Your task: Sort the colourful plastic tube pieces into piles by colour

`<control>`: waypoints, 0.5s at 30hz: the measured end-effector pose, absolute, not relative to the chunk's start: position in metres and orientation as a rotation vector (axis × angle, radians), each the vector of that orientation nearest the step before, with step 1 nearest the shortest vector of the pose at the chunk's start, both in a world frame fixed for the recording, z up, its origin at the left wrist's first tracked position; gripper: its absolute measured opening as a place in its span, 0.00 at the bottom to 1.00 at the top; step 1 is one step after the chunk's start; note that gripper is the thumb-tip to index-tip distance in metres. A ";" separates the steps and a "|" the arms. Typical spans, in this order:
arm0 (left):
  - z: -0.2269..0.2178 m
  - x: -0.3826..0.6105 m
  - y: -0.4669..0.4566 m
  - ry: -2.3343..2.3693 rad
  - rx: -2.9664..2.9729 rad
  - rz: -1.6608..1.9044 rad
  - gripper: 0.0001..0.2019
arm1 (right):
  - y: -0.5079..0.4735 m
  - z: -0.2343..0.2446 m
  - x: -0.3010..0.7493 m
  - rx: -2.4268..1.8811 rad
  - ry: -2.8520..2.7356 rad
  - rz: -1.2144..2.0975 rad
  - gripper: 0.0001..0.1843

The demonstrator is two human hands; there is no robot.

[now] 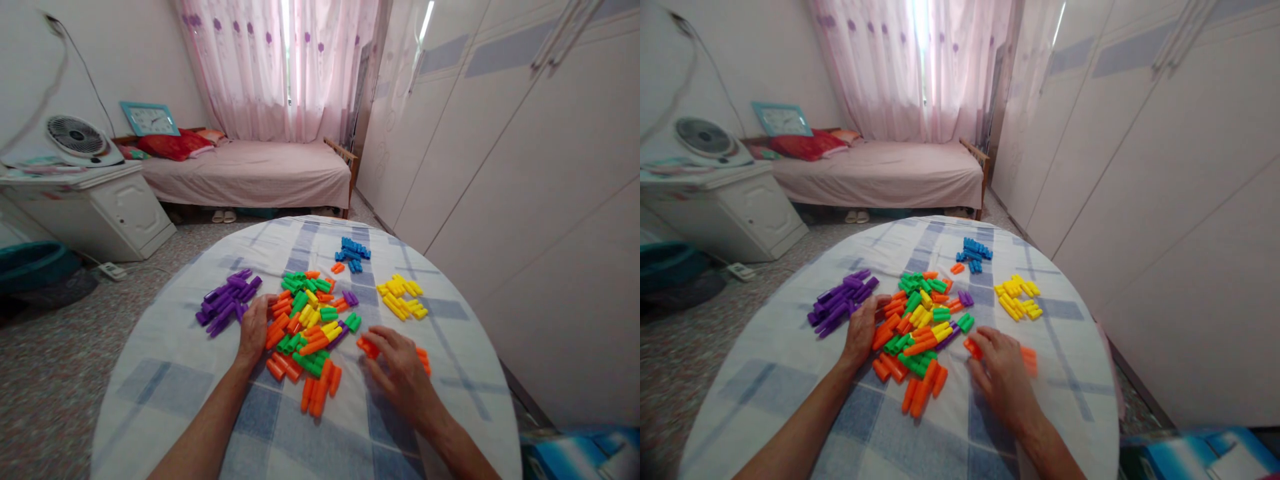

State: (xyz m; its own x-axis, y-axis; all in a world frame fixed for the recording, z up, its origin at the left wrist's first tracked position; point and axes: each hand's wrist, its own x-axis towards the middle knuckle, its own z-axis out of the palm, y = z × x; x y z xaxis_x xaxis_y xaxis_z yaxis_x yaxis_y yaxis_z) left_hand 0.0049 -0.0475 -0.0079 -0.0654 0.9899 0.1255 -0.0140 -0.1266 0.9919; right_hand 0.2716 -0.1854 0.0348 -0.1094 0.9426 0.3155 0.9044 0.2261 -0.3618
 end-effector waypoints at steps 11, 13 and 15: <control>-0.010 0.005 -0.046 1.216 1.265 1.367 0.26 | -0.193 0.018 0.340 -2.125 -1.538 0.185 0.21; -0.010 0.005 -0.046 1.223 1.275 1.362 0.26 | -0.192 0.014 0.339 -2.115 -1.546 0.160 0.22; -0.010 0.005 -0.046 1.222 1.272 1.360 0.26 | -0.188 0.015 0.337 -2.072 -1.593 0.080 0.21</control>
